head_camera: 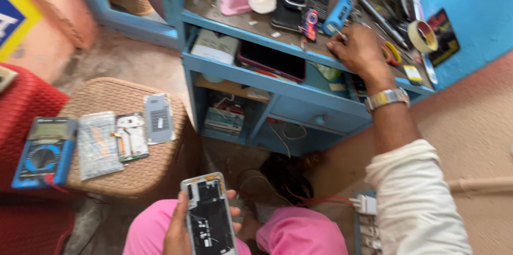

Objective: The person is repairing a smartphone by using a screwdriver to remove screws from the back of the device. They repeatedly reach for a blue cabinet to retrieve and place screws, while holding the phone in their left hand and the tool in their right.

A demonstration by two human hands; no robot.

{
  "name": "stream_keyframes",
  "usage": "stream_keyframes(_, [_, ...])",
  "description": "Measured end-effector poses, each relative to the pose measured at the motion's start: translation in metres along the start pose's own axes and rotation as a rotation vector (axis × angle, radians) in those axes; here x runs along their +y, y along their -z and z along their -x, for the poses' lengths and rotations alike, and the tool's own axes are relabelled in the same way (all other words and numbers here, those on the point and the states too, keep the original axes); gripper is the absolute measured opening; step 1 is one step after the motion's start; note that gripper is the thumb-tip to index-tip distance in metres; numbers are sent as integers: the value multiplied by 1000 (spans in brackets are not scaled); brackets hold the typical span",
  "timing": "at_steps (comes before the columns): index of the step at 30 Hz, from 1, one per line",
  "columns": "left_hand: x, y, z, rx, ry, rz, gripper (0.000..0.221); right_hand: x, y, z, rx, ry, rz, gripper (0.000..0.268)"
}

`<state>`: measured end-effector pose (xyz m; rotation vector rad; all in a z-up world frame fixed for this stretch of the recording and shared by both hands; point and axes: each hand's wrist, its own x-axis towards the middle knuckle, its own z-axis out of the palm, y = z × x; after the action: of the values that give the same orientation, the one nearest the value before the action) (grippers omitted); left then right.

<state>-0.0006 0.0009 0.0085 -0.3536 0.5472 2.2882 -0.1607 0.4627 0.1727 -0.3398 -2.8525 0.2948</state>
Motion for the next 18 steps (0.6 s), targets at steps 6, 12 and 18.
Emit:
stream_keyframes(6, [-1, 3, -2, -7, 22, -6, 77, 0, -3, 2, -2, -44, 17, 22])
stream_keyframes(12, [-1, -4, -1, 59, 27, -1, 77, -5, -6, 9, 92, -3, 74, 26])
stream_keyframes(18, [2, -10, 1, 83, 33, -63, 75, 7, -12, 2, 128, 118, 125, 24])
